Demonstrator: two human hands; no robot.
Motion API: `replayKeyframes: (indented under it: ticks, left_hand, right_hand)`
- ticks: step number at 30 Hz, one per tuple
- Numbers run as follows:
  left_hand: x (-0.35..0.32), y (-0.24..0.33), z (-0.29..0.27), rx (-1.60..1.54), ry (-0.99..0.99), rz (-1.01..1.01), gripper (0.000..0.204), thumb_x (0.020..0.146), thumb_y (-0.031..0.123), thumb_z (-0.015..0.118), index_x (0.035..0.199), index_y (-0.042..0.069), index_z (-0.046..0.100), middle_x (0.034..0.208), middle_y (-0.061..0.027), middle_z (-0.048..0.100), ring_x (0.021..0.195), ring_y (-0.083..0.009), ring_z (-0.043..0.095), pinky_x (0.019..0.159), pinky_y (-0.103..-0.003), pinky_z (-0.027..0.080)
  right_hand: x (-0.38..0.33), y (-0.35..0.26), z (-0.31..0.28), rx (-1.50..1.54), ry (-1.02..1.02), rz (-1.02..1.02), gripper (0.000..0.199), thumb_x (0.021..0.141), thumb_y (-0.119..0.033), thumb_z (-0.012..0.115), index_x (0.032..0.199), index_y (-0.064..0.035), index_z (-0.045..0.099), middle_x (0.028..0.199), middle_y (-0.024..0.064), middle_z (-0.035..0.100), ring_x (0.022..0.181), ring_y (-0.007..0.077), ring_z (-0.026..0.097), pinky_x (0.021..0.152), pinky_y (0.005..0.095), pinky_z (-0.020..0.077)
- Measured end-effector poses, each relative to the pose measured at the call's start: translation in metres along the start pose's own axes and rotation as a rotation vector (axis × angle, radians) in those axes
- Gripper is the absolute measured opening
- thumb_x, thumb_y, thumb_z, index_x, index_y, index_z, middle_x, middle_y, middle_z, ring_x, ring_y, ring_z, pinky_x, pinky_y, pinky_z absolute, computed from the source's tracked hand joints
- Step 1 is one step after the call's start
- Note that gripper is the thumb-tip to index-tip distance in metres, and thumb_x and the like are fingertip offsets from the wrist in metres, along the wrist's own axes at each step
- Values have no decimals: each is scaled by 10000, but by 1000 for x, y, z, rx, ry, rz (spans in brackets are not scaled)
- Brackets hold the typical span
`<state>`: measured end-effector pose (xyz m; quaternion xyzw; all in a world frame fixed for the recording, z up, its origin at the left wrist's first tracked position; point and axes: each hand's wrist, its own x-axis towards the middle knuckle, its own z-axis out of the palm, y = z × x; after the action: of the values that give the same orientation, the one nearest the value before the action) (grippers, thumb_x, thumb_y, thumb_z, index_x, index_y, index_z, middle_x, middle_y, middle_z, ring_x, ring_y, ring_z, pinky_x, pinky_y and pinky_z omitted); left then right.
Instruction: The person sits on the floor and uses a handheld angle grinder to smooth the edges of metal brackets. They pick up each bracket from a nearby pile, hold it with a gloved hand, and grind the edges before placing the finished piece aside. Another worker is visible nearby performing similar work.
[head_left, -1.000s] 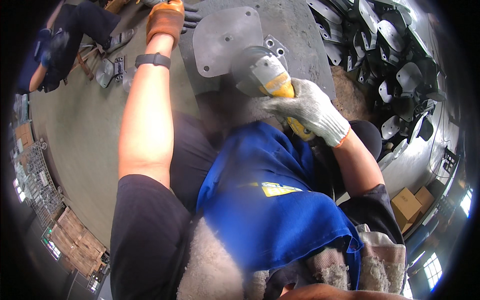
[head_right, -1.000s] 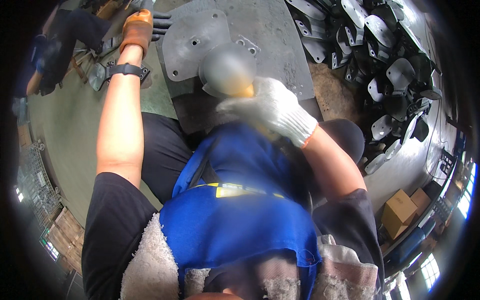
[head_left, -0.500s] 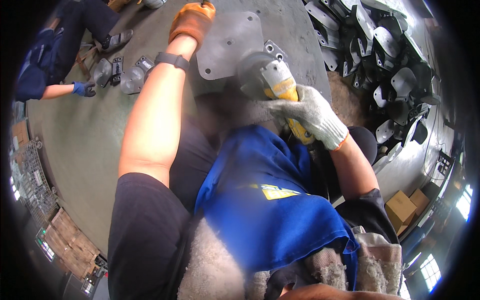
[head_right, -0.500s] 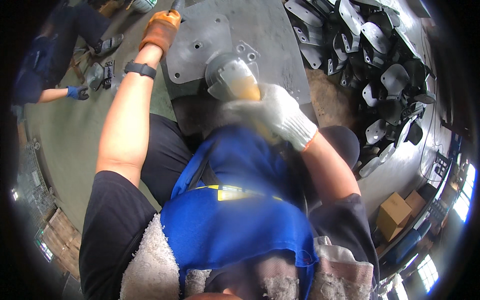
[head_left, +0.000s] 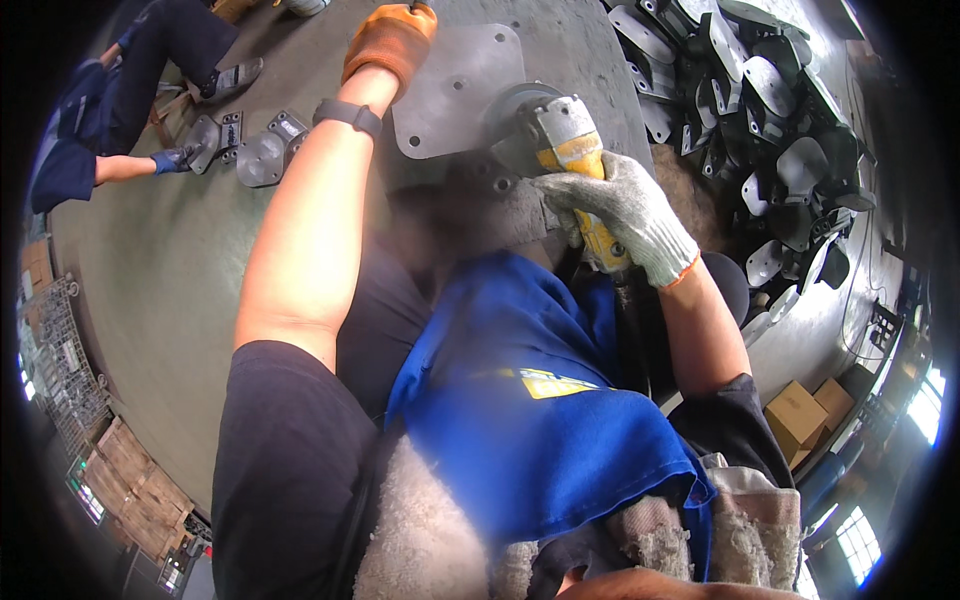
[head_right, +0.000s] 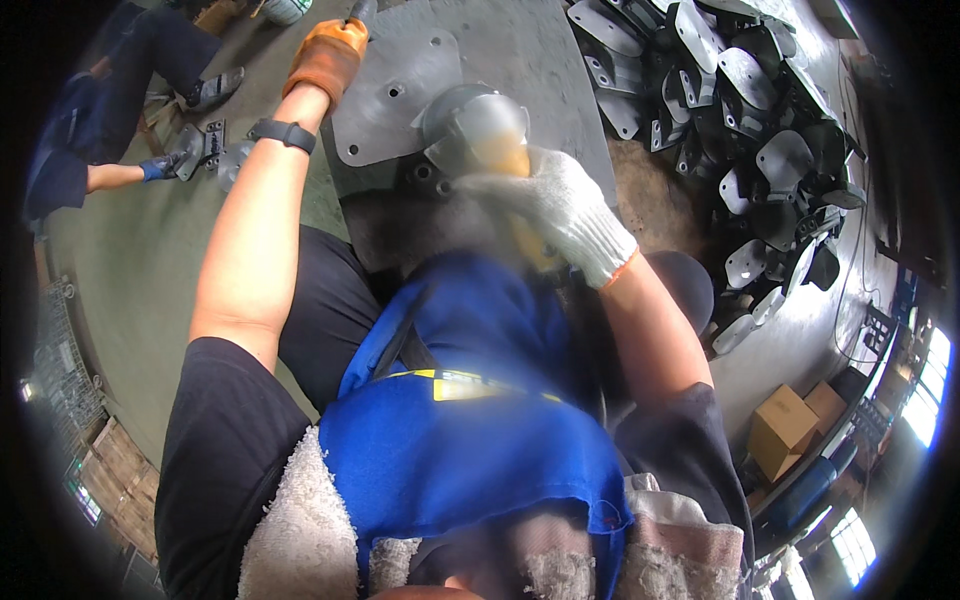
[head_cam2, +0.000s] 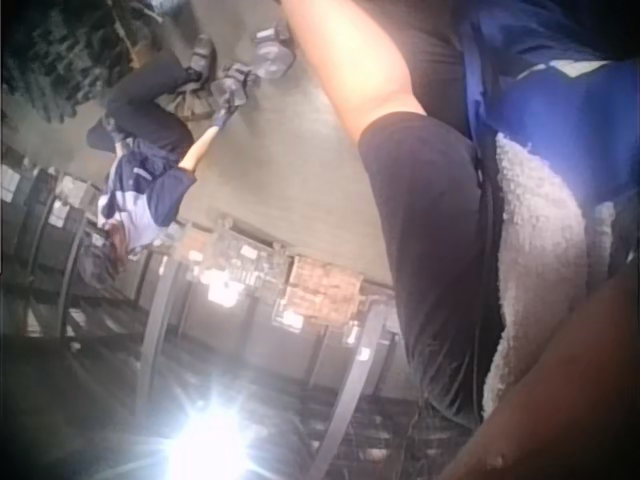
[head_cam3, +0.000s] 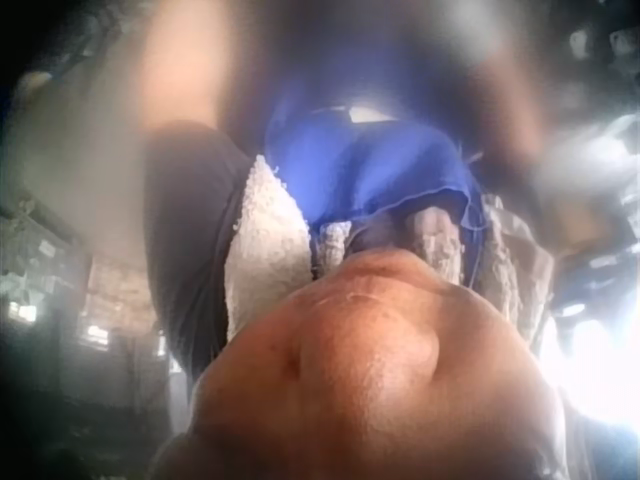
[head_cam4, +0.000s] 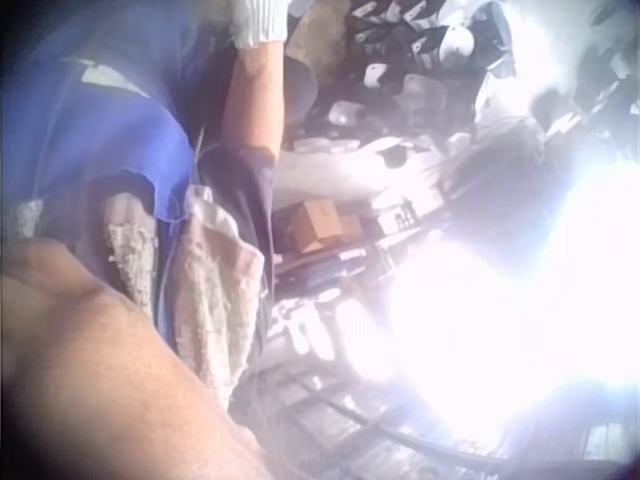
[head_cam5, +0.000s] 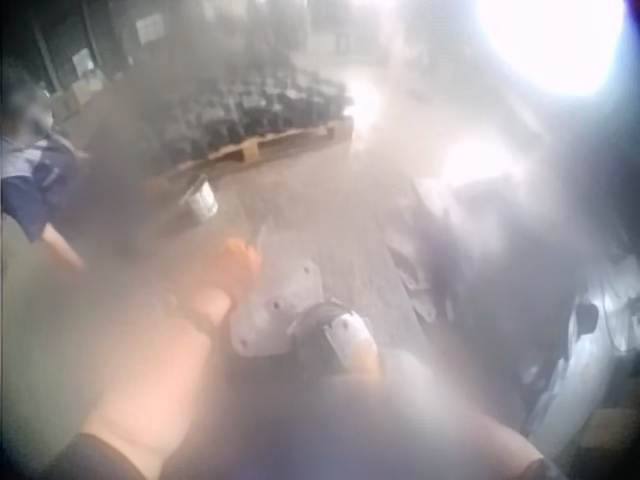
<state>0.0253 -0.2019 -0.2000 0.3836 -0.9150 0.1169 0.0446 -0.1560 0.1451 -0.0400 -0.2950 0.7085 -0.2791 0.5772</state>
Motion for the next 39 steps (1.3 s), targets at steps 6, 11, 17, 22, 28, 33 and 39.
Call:
replayKeyframes:
  ticks: [6, 11, 17, 22, 28, 33, 39]
  left_hand:
    - [2, 15, -13, -424, 15, -342, 507, 1015, 468, 462, 1077, 50, 741, 1156, -264, 700, 1113, -492, 641, 932, -544, 545]
    - [9, 6, -10, -420, -88, -449, 543, 1017, 503, 435, 1119, 69, 745, 1168, -269, 695, 1131, -486, 634, 963, -518, 536]
    - [-6, -2, -8, -105, 74, -55, 308, 1024, 258, 525, 1067, 38, 736, 1104, -266, 718, 1032, -458, 693, 853, -504, 587]
    - [6, -24, 12, 128, -118, 100, 200, 958, 117, 571, 1030, 35, 739, 1035, -242, 736, 972, -416, 722, 827, -474, 599]
    - [5, -20, -29, 100, -189, 197, 154, 920, 35, 605, 1019, -2, 717, 982, -268, 732, 937, -438, 722, 777, -453, 609]
    - [-1, -41, -24, 125, -366, 271, 156, 923, 28, 590, 1009, -7, 715, 1002, -271, 727, 933, -428, 721, 765, -442, 610]
    - [-13, -57, -25, 148, -343, 334, 195, 952, 71, 559, 1038, 1, 719, 1031, -240, 735, 971, -397, 714, 823, -424, 587]
  right_hand:
    - [-7, -2, -4, 105, 1, -2, 373, 894, -317, 820, 1078, -15, 701, 790, 54, 689, 621, 122, 653, 572, 253, 522]
    - [-3, -6, 4, 98, -11, -19, 407, 843, -421, 820, 980, -44, 750, 808, 31, 703, 700, 105, 652, 663, 282, 520]
    - [-14, -8, -5, 142, 33, 14, 360, 916, -288, 797, 1110, -2, 696, 796, 54, 697, 612, 122, 653, 548, 255, 524]
    - [-29, 9, -7, 138, -4, 0, 390, 866, -388, 815, 1018, -38, 736, 810, 29, 704, 691, 98, 656, 660, 269, 531]
    - [-29, 20, -5, -116, 15, -21, 532, 789, -521, 858, 994, -42, 745, 716, 47, 698, 616, 121, 664, 609, 297, 539]
    - [-28, 18, -10, -131, 3, -16, 601, 764, -560, 868, 1013, -27, 743, 721, 54, 703, 628, 128, 673, 626, 303, 544]
    - [-27, 15, -4, -212, -46, -69, 603, 765, -553, 873, 1036, -30, 741, 710, 55, 700, 626, 133, 678, 627, 308, 539]
